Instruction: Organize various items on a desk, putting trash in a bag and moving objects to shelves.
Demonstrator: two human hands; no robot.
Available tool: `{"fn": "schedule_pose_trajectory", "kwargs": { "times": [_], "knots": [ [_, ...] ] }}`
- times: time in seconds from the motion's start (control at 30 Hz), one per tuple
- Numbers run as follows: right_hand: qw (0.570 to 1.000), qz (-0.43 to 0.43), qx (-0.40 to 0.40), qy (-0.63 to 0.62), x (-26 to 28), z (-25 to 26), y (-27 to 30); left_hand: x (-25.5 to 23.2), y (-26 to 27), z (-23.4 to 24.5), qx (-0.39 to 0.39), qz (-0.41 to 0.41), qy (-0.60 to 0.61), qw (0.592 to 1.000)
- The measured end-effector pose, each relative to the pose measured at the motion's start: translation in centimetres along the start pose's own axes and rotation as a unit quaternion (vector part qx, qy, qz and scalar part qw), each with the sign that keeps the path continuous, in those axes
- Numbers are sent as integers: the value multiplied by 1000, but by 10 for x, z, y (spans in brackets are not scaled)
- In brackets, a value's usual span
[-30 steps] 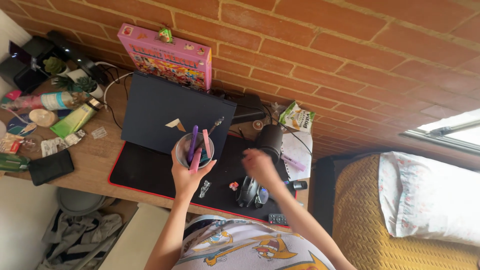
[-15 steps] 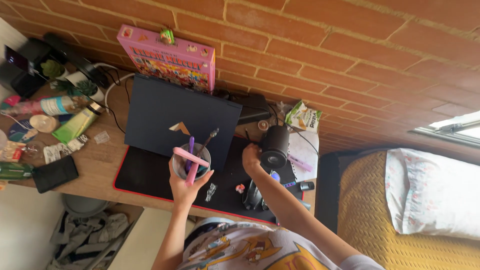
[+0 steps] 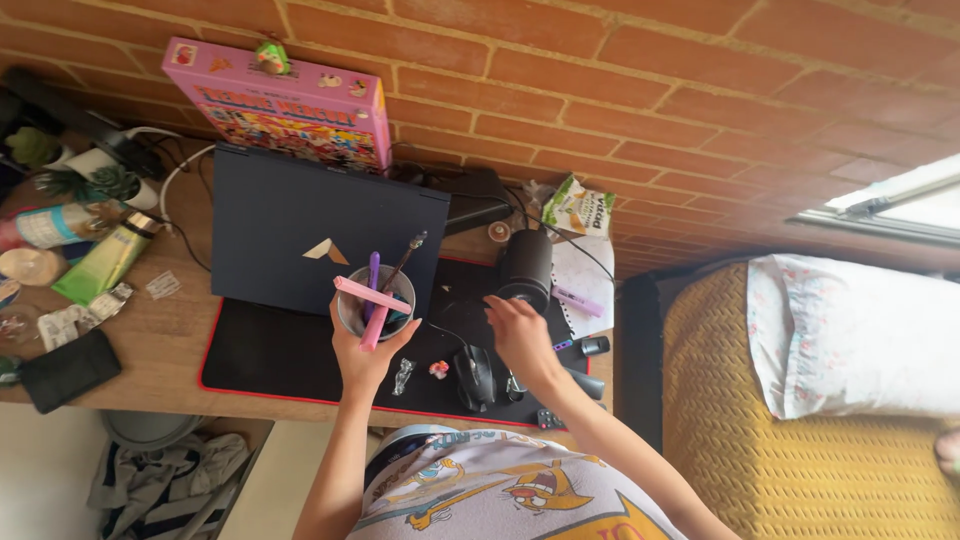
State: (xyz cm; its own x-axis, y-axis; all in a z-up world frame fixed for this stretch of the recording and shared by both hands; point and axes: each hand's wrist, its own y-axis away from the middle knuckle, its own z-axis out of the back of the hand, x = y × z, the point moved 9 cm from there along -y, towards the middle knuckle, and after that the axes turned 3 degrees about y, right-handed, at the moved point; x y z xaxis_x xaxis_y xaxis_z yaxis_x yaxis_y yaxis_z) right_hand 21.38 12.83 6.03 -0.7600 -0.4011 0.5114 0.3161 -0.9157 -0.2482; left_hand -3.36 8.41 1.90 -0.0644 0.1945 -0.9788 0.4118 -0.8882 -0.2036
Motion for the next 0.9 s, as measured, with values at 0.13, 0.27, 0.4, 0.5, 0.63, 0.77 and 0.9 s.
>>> {"fn": "schedule_pose_trajectory", "kwargs": {
  "times": [0.13, 0.27, 0.4, 0.5, 0.63, 0.77, 0.9],
  "knots": [
    [995, -64, 1, -83, 50, 96, -8, 0, 10, -16, 16, -33, -6, 999],
    [995, 82, 6, -59, 99, 121, -12, -4, 17, -36, 43, -33, -49, 997],
    [979, 191, 74, 5, 120, 81, -11, -3, 24, -51, 66, -41, -100, 992],
    [977, 187, 101, -12, 135, 80, -21, 14, 27, -58, 85, 37, -79, 993],
    [978, 178, 65, -88, 108, 103, -29, 16, 26, -61, 86, 35, -68, 993],
    [994, 26, -74, -81, -76, 91, -71, 11, 19, -57, 72, 14, 9, 997],
    [987, -94, -117, 62, -269, 18, -114, 15, 6, -62, 87, 44, 101, 990]
  ]
}}
